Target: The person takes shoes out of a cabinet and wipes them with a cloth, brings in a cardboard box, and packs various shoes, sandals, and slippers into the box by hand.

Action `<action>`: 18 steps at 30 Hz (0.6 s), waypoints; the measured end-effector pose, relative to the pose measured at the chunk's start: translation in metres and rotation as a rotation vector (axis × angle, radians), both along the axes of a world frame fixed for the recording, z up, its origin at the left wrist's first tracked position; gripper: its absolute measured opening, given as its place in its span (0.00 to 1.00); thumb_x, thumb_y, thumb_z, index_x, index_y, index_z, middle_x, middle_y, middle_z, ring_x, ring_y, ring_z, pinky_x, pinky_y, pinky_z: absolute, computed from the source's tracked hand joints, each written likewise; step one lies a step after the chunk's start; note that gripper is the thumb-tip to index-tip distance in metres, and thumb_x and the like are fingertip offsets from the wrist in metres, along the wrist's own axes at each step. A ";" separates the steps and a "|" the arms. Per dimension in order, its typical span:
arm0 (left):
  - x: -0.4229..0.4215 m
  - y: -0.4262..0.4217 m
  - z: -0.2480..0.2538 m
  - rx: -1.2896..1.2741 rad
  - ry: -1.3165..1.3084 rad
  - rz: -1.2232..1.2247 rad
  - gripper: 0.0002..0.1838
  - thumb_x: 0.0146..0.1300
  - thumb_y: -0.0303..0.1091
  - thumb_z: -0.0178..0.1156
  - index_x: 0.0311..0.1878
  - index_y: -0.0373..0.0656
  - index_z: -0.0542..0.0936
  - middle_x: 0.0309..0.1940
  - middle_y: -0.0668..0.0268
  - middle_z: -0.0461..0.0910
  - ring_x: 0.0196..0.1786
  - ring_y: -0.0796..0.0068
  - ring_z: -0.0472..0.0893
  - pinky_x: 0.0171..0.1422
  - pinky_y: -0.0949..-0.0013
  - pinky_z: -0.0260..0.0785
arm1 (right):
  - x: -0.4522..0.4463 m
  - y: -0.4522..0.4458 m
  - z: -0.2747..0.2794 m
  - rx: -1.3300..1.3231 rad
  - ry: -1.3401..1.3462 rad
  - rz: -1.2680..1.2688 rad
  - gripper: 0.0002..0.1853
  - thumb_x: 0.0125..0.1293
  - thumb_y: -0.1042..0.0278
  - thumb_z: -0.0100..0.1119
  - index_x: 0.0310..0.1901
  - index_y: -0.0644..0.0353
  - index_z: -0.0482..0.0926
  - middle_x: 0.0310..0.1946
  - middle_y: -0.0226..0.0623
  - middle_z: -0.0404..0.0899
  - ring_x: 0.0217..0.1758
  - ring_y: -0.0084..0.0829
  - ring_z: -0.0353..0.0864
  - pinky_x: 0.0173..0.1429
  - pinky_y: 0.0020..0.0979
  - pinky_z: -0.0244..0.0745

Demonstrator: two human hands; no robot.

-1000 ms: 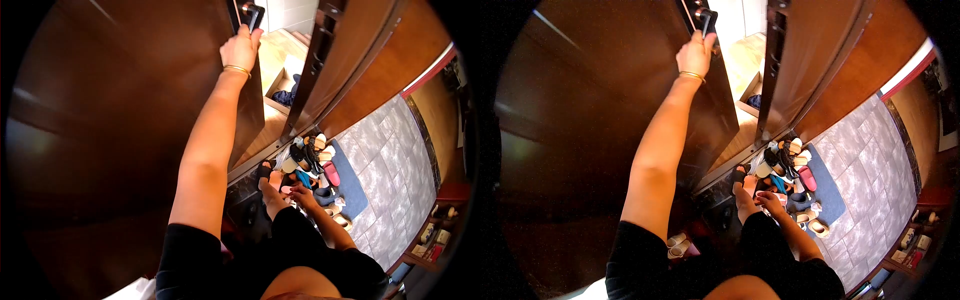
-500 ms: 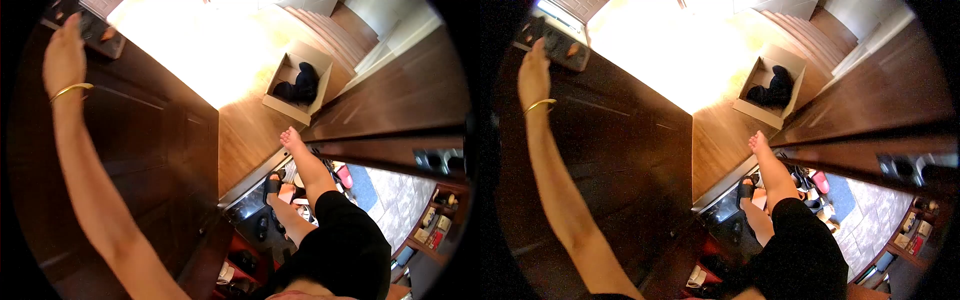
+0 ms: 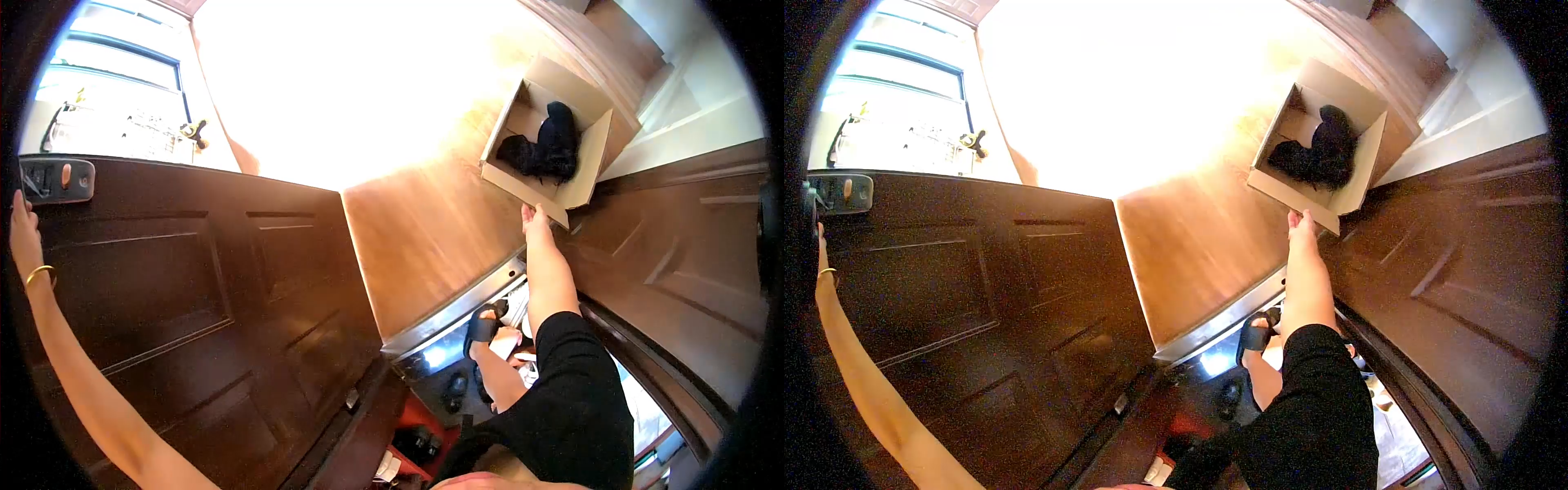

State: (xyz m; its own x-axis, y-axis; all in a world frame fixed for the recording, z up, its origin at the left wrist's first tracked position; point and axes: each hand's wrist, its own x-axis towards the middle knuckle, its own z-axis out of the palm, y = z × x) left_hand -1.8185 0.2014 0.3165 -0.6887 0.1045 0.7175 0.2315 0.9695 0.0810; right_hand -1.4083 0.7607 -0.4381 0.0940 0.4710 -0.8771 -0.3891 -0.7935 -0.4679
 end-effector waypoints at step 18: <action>0.028 0.063 -0.004 0.158 -0.255 -0.049 0.37 0.68 0.62 0.42 0.50 0.30 0.76 0.41 0.53 0.81 0.41 0.60 0.80 0.49 0.60 0.68 | 0.078 -0.165 0.239 0.036 0.378 0.406 0.09 0.64 0.60 0.54 0.30 0.54 0.74 0.20 0.30 0.76 0.18 0.20 0.71 0.20 0.20 0.65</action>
